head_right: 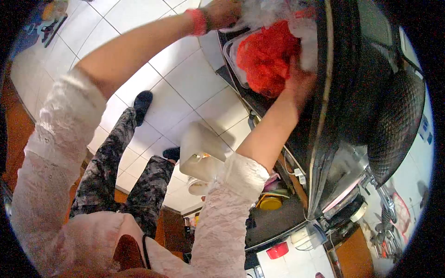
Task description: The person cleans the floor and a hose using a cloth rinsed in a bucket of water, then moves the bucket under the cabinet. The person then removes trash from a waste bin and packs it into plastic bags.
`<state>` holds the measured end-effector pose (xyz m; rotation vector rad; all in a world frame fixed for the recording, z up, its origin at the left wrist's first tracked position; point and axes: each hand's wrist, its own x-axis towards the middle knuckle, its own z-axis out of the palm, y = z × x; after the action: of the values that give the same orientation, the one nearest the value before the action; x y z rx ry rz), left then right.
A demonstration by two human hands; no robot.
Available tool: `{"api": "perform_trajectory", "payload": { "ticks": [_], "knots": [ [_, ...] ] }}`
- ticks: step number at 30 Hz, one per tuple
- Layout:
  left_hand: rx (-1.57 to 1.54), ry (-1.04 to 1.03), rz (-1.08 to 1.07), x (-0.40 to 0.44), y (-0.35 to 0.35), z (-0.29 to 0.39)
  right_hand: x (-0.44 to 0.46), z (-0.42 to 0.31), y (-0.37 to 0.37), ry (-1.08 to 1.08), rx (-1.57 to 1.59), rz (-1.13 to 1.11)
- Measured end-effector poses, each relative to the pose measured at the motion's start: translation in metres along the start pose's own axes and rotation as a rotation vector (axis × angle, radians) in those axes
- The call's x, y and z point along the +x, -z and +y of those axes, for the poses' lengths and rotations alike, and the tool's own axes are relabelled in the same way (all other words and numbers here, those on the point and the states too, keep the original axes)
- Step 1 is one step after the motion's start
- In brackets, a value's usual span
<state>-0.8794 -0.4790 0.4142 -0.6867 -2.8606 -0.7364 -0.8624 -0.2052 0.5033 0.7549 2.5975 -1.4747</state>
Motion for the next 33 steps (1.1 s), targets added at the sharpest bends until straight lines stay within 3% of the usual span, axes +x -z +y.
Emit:
{"api": "perform_trajectory", "payload": {
  "ticks": [2, 4, 5, 6, 8, 9, 11, 14, 16, 17, 18, 19, 21, 22, 24, 26, 28, 30, 31, 33],
  "knots": [
    [-0.076, 0.037, 0.132, -0.051, 0.024, 0.001, -0.026, -0.034, 0.010, -0.113, 0.206, 0.113],
    [-0.337, 0.331, 0.183, -0.090, 0.029, 0.005, -0.045, -0.058, 0.021, -0.174, 0.316, 0.154],
    [-0.421, 0.491, 0.176, -0.107, 0.035, 0.008, -0.051, -0.061, 0.025, -0.138, 0.369, 0.187],
    [-0.421, 0.493, 0.177, -0.124, 0.036, 0.007, -0.056, -0.060, 0.029, -0.091, 0.437, 0.177],
    [-0.868, 0.630, 0.343, -0.157, 0.042, 0.007, -0.061, -0.062, 0.036, -0.011, 0.575, 0.157],
    [-0.861, 0.629, 0.345, -0.168, 0.056, 0.009, -0.062, -0.061, 0.036, 0.020, 0.662, 0.129],
    [-1.136, 0.903, 0.226, -0.194, 0.086, 0.022, -0.067, -0.059, 0.037, 0.066, 0.859, 0.031],
    [-1.275, 0.934, 0.277, -0.230, 0.106, 0.028, -0.074, -0.047, 0.040, 0.028, 1.241, -0.185],
    [-1.207, 0.891, 0.245, -0.253, 0.111, 0.027, -0.085, -0.036, 0.040, -0.169, 1.453, -0.238],
    [-1.000, 0.835, 0.249, -0.263, 0.113, 0.028, -0.090, -0.031, 0.039, -0.289, 1.530, -0.219],
    [-0.795, 0.775, 0.250, -0.269, 0.116, 0.029, -0.114, -0.032, 0.031, -0.361, 1.347, -0.115],
    [-0.795, 0.811, 0.278, -0.267, 0.131, 0.041, -0.144, -0.034, 0.018, -0.424, 1.162, -0.016],
    [-0.703, 0.741, 0.288, -0.266, 0.152, 0.056, -0.231, -0.078, -0.034, -0.078, 0.488, -0.070],
    [-0.618, 0.673, 0.288, -0.267, 0.156, 0.062, -0.244, -0.067, -0.056, -0.019, 0.508, -0.264],
    [-0.639, 0.682, 0.280, -0.272, 0.157, 0.071, -0.270, -0.049, -0.103, 0.380, 0.021, -0.309],
    [-0.937, 0.703, 0.267, -0.283, 0.156, 0.071, -0.263, -0.028, -0.116, 0.485, -0.141, -0.354],
    [-1.026, 0.926, 0.298, -0.300, 0.158, 0.043, -0.242, -0.009, -0.116, -0.159, 0.531, -0.305],
    [-1.332, 1.171, 0.556, -0.316, 0.170, 0.018, -0.242, -0.021, -0.101, -0.235, 0.599, -0.204],
    [-1.272, 1.289, 0.562, -0.323, 0.175, 0.004, -0.243, -0.030, -0.092, -0.354, 0.672, -0.120],
    [-1.247, 1.268, 0.487, -0.329, 0.189, -0.006, -0.241, -0.032, -0.090, -0.464, 0.733, -0.034]
  ]
}}
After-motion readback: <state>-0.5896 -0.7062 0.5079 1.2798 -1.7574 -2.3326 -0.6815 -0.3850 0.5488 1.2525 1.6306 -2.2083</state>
